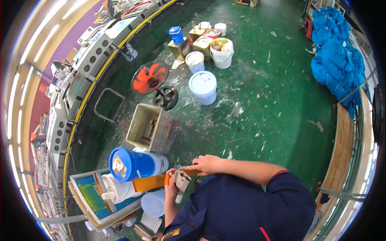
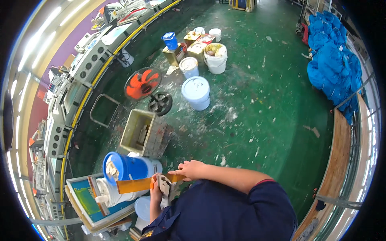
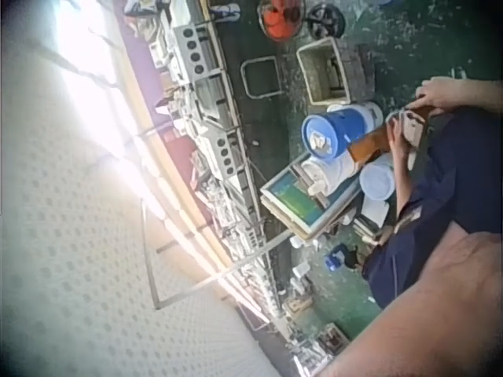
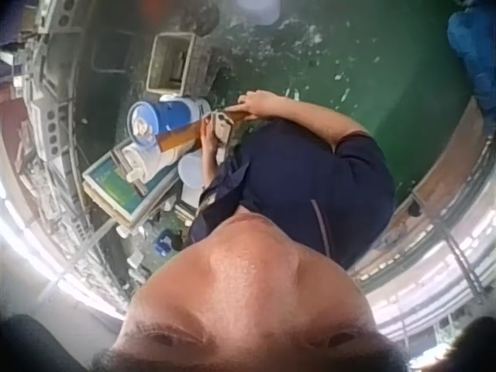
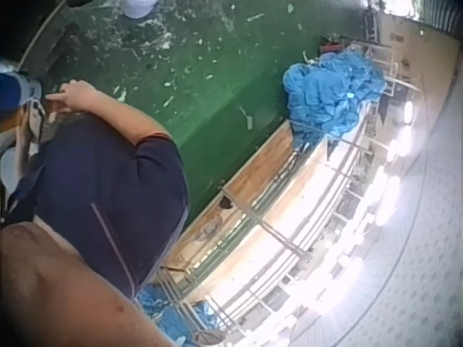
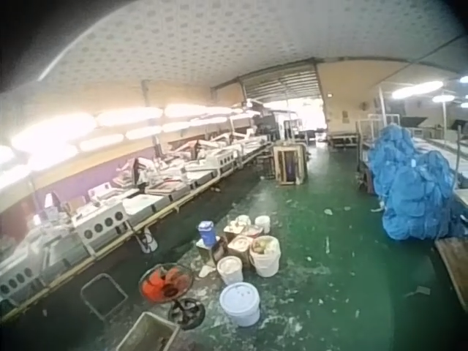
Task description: The recorder is seen assembling a manual screen printing squeegee by inserting a blade into a metal handle.
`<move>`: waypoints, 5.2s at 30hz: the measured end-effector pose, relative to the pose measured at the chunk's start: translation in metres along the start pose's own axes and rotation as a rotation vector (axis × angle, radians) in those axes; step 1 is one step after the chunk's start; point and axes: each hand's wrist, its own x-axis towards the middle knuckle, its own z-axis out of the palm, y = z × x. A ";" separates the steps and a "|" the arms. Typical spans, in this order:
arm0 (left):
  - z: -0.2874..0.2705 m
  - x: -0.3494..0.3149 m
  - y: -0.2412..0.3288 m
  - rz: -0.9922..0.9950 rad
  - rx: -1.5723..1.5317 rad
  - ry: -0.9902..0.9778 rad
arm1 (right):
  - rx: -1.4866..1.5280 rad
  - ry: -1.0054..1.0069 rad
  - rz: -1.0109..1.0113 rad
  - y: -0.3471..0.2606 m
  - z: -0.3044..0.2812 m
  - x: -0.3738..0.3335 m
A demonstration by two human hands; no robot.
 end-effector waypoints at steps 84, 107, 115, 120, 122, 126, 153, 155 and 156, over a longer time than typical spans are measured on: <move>0.497 1.100 0.292 -1.191 -0.733 1.238 | 1.366 0.303 -0.097 1.344 -1.148 0.487; 0.444 0.994 0.173 -0.721 -0.605 0.874 | 1.258 0.199 -0.425 1.068 -1.224 0.292; 0.426 1.007 0.165 -0.697 -0.613 0.855 | 1.423 0.376 -0.361 1.043 -1.204 0.292; 0.432 1.011 0.169 -0.710 -0.623 0.838 | 1.390 0.332 -0.357 1.053 -1.211 0.311; 0.434 1.021 0.169 -0.724 -0.633 0.833 | 1.379 0.312 -0.356 1.064 -1.213 0.325; 0.448 1.028 0.174 -0.780 -0.663 0.832 | 1.380 0.266 -0.305 1.100 -1.219 0.365; 0.642 1.012 0.292 -1.304 -0.920 1.317 | 0.581 0.344 0.395 1.632 -0.789 0.792; 0.650 1.002 0.290 -1.337 -0.982 1.329 | 0.520 0.281 0.382 1.632 -0.775 0.790; 0.654 0.998 0.291 -1.353 -1.033 1.336 | 0.529 0.317 0.399 1.630 -0.769 0.787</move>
